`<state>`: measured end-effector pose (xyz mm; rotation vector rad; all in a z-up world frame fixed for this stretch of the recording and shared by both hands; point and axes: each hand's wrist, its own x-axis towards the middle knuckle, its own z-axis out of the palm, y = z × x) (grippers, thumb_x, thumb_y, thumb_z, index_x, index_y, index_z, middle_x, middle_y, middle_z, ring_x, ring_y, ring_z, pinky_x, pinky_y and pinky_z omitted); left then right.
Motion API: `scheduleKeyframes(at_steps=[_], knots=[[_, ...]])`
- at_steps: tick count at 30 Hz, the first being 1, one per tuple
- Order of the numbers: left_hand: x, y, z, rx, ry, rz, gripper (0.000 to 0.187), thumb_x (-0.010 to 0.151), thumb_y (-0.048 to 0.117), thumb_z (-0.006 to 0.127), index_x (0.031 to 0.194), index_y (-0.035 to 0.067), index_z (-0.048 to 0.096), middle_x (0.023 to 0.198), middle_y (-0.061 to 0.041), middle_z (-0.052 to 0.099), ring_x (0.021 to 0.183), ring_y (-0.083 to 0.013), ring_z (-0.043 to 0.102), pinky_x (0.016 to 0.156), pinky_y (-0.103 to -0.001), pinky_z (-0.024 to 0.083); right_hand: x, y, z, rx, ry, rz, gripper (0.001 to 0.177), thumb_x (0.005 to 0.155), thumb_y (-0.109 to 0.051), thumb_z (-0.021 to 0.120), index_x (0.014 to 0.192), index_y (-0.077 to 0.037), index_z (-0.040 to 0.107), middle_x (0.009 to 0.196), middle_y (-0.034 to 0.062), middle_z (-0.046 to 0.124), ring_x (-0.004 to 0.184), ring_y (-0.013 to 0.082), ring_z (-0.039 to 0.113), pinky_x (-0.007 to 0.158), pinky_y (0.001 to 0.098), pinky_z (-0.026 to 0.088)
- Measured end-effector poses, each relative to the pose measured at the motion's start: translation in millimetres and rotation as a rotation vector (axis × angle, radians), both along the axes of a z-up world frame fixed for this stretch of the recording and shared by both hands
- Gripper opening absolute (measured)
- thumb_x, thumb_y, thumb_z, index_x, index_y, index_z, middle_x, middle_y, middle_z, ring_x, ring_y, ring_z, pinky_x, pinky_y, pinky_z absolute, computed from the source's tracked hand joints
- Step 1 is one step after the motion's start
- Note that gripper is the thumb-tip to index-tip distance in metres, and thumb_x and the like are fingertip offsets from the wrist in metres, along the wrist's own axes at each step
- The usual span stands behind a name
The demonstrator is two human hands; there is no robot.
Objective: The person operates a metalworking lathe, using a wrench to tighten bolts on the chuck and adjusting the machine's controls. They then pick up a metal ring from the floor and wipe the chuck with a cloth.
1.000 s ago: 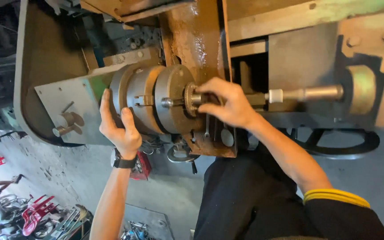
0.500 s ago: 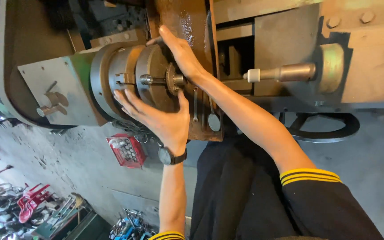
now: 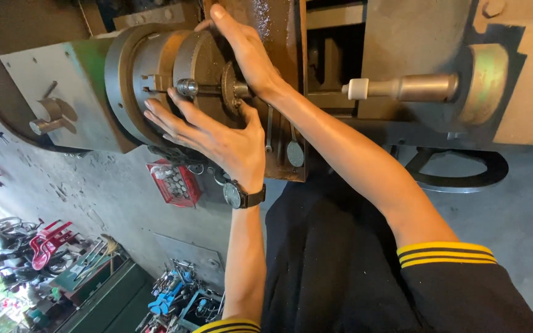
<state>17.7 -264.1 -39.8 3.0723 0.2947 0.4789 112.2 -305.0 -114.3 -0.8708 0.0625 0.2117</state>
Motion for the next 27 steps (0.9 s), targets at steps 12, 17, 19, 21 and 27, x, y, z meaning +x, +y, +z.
scheduleKeyframes(at_steps=[12,17,19,21,27], knots=[[7,-7,-14,-0.002,-0.185,0.036,0.084,0.077,0.017,0.069,0.144,0.007,0.020,0.154,-0.017,0.011,0.149,-0.0385,0.011,0.128,-0.058,0.020,-2,2,2,-0.303,-0.046,-0.108,0.075,0.078,-0.070,0.023,0.092,-0.011,0.067,0.063,0.0014,0.047,0.060,0.0127,0.037,0.061,0.0276,0.026],[3,-2,-16,-0.016,-0.175,0.008,0.088,0.077,0.018,0.070,0.146,0.008,0.017,0.154,-0.015,0.008,0.149,-0.0376,0.009,0.127,-0.059,0.019,-4,-2,11,-0.265,0.076,-0.074,0.077,0.069,-0.075,0.027,0.089,-0.013,0.068,0.063,-0.0005,0.044,0.058,0.0123,0.041,0.061,0.0278,0.033],[9,-5,-17,-0.032,-0.163,0.000,0.088,0.077,0.018,0.069,0.146,0.009,0.016,0.155,-0.014,0.006,0.149,-0.0377,0.007,0.126,-0.059,0.018,3,-5,10,-0.304,0.101,-0.076,0.079,0.068,-0.075,0.026,0.090,-0.013,0.069,0.046,-0.0082,0.020,0.043,0.0082,0.023,0.052,0.0262,0.024],[6,-3,-17,-0.034,-0.165,0.003,0.083,0.080,0.019,0.064,0.147,0.010,0.016,0.155,-0.014,0.006,0.150,-0.0364,0.008,0.127,-0.059,0.019,0,1,6,-0.290,0.067,-0.076,0.078,0.068,-0.077,0.023,0.089,-0.015,0.066,0.094,0.0071,0.067,0.083,0.0172,0.056,0.082,0.0368,0.034],[10,-12,-19,-0.072,-0.302,0.045,0.072,0.091,0.050,0.048,0.147,0.014,0.020,0.156,-0.012,0.013,0.152,-0.0345,0.015,0.129,-0.059,0.024,1,9,-10,-0.159,0.071,-0.195,0.036,0.086,-0.047,0.042,0.062,-0.020,0.042,0.059,-0.0081,0.035,0.056,0.0047,0.029,0.053,0.0237,0.027]])
